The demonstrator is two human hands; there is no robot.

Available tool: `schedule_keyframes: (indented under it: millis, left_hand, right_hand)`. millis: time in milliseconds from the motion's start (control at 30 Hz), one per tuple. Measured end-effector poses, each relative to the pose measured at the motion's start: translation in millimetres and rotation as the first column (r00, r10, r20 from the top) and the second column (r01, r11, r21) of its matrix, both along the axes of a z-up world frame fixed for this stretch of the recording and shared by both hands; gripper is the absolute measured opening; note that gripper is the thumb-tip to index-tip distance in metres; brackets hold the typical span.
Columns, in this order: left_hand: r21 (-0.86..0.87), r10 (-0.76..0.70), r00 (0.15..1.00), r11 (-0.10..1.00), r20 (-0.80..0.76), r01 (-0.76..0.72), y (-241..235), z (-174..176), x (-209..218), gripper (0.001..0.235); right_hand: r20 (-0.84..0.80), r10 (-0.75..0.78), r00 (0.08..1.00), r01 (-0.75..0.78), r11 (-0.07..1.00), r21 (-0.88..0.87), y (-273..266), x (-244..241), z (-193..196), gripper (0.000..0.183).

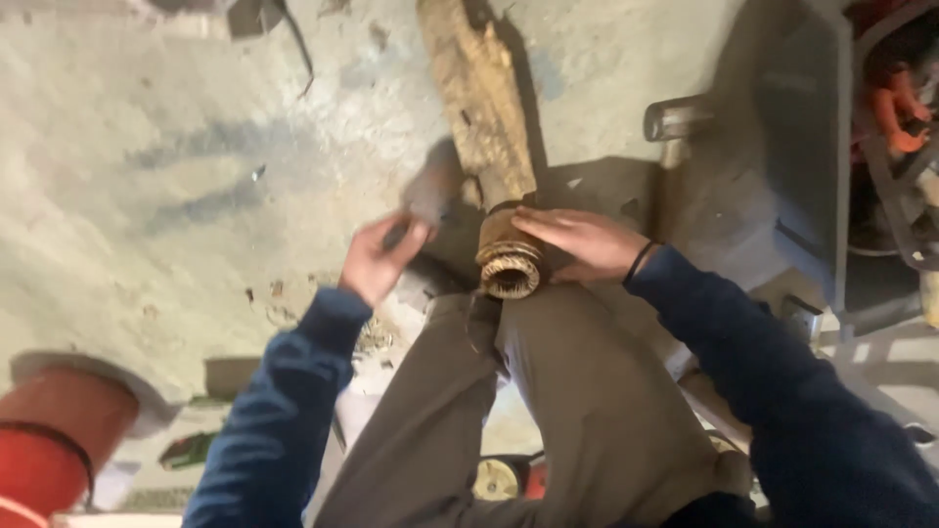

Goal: Dismantling an electric motor stator to remove copper windings using a hammer and a chisel.

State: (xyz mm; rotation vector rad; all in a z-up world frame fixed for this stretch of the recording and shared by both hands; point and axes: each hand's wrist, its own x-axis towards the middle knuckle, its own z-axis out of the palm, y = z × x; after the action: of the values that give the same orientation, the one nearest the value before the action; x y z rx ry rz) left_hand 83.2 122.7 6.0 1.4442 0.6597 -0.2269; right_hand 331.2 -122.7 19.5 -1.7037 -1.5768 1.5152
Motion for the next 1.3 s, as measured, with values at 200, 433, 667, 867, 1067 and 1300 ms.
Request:
schedule_keyframes:
  millis: [200, 433, 667, 867, 1067, 1300]
  left_hand:
    - [0.360, 0.418, 0.873, 0.878, -0.251, -0.316, -60, -42, 29, 0.038]
    - [0.597, 0.475, 0.733, 0.794, -0.487, -0.118, -125, -74, -47, 0.057]
    - [0.310, 0.275, 0.770, 0.945, -0.575, -0.105, -124, -102, -64, 0.080]
    - [0.192, -0.054, 0.767, 0.955, -0.640, 0.227, -83, -90, -40, 0.073]
    - [0.313, -0.209, 0.737, 0.807, -0.643, 0.502, -33, -31, -34, 0.055]
    - [0.611, 0.089, 0.830, 0.720, -0.550, 0.328, -15, 20, -108, 0.048]
  right_hand:
    - [0.204, 0.159, 0.966, -0.128, 0.979, -0.157, 34, -39, 35, 0.079]
    - [0.285, -0.083, 0.955, 0.101, 0.994, -0.049, -40, -75, 10, 0.068]
    - [0.212, -0.313, 0.926, 0.345, 0.929, -0.134, -51, -83, -10, 0.056]
    - [0.463, -0.529, 0.711, 0.666, 0.718, -0.202, 10, -88, -43, 0.088]
    - [0.628, -0.637, 0.447, 0.872, 0.468, -0.145, 33, -123, -88, 0.121]
    - [0.667, -0.653, 0.360, 0.927, 0.333, -0.174, 45, -125, -76, 0.092]
